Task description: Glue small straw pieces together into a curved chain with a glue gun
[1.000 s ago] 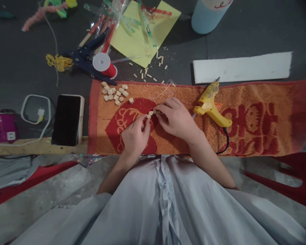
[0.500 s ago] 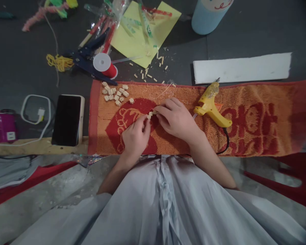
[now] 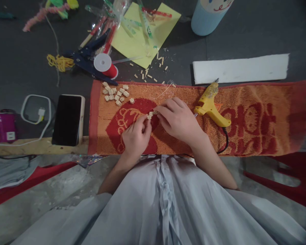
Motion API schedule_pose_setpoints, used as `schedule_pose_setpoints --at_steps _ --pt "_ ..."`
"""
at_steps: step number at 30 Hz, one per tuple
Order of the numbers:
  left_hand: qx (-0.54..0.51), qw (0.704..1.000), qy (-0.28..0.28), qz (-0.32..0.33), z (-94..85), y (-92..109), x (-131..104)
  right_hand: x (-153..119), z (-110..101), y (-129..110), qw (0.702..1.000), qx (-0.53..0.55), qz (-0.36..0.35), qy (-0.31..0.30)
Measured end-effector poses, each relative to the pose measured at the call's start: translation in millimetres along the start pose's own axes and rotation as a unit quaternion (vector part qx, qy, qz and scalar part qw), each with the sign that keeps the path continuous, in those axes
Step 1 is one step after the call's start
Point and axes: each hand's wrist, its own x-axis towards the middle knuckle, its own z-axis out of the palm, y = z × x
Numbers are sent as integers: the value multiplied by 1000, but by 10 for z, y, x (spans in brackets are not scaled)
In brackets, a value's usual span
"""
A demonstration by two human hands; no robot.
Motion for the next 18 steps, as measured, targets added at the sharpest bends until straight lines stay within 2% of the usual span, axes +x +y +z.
schedule_pose_setpoints --at_steps 9,13,18 --pt "-57 993 84 52 -112 68 30 -34 -209 -163 995 84 22 42" --pt "-82 993 70 40 -184 112 54 -46 -304 -179 985 161 24 63" --pt "-93 993 58 52 -267 158 75 -16 -435 -147 962 264 45 47"
